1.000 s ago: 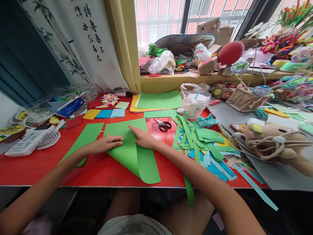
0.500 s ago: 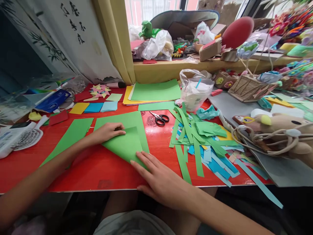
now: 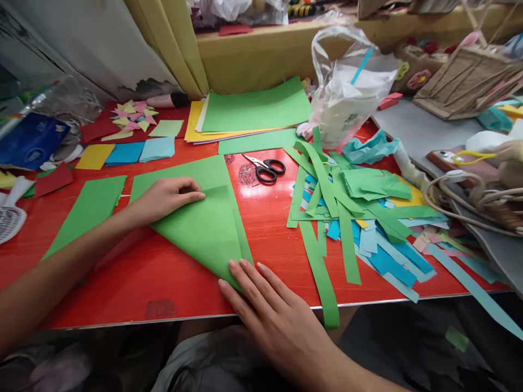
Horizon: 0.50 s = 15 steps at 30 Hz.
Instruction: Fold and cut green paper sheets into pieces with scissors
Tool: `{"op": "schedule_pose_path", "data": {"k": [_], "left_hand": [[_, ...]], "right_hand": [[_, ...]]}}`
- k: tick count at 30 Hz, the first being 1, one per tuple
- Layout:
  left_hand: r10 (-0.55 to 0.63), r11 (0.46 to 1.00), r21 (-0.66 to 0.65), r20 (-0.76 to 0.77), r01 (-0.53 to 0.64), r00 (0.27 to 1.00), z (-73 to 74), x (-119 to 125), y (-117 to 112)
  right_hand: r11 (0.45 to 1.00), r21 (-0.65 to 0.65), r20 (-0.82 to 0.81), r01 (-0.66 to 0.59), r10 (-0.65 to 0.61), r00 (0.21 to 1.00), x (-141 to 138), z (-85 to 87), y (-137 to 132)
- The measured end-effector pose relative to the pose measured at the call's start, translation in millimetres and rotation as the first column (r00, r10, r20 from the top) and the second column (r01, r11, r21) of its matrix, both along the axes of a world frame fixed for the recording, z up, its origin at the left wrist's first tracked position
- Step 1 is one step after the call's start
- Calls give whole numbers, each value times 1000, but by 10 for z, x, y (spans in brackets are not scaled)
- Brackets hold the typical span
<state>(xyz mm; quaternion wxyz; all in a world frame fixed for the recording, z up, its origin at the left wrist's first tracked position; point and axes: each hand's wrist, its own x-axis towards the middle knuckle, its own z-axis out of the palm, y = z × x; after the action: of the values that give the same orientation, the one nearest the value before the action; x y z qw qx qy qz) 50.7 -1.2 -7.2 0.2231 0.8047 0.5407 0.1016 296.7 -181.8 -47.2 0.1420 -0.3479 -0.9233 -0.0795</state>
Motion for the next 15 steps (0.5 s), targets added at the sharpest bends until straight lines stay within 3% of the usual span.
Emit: {"op": "schedule_pose_path", "data": {"k": [15], "left_hand": [[160, 985, 43, 116, -165, 980, -66, 119, 60]], "right_hand": [[1000, -8, -100, -2, 1, 995, 55, -54, 74]]}}
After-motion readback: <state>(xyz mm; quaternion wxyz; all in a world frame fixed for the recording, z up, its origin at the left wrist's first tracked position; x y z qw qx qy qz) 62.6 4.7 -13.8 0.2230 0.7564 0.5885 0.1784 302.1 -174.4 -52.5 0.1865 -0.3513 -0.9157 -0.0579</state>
